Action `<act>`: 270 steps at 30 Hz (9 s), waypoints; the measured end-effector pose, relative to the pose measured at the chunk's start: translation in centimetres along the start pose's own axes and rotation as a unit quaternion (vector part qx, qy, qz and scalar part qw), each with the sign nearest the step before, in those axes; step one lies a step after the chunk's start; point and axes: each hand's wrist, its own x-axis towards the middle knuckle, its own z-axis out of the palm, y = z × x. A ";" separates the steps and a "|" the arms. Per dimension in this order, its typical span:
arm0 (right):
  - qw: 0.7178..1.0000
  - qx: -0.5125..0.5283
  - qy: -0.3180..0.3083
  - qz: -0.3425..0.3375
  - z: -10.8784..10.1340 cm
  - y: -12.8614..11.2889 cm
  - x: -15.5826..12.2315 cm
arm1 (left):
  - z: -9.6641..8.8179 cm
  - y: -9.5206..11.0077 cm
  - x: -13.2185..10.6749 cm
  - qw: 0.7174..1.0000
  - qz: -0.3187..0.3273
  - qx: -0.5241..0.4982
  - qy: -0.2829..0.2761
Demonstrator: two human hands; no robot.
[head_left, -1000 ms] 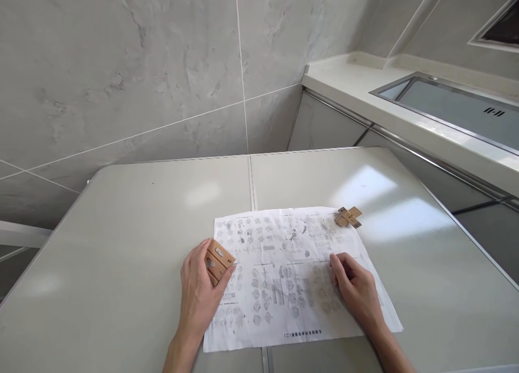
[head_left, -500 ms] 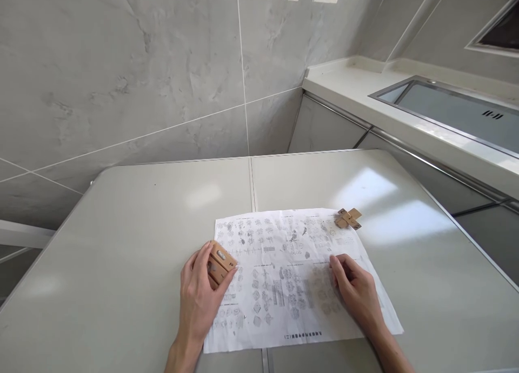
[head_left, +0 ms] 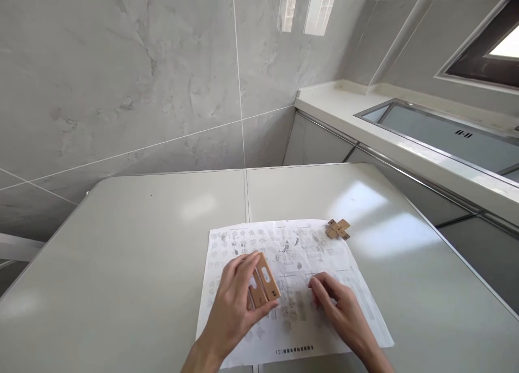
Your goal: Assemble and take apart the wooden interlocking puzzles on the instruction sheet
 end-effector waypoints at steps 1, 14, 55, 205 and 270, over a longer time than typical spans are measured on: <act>0.999 0.009 -0.038 -0.002 0.3 -0.5 -0.1 | 0.5 0.5 0.7 0.999 0.034 0.000 -0.021; 0.997 0.048 0.050 0.014 1.6 1.1 -0.8 | 6.0 2.0 5.2 0.962 0.256 0.002 -0.090; 0.998 0.003 0.066 0.001 2.4 2.4 -1.7 | 1.6 -1.9 5.4 0.992 0.095 0.080 -0.024; 0.953 -0.074 0.108 -0.274 4.6 1.1 3.1 | 3.8 -0.4 4.4 0.873 -0.147 -0.445 -0.134; 0.938 -0.070 0.197 -0.276 4.7 -0.2 2.9 | 4.2 1.0 4.4 0.902 -0.154 -0.385 -0.121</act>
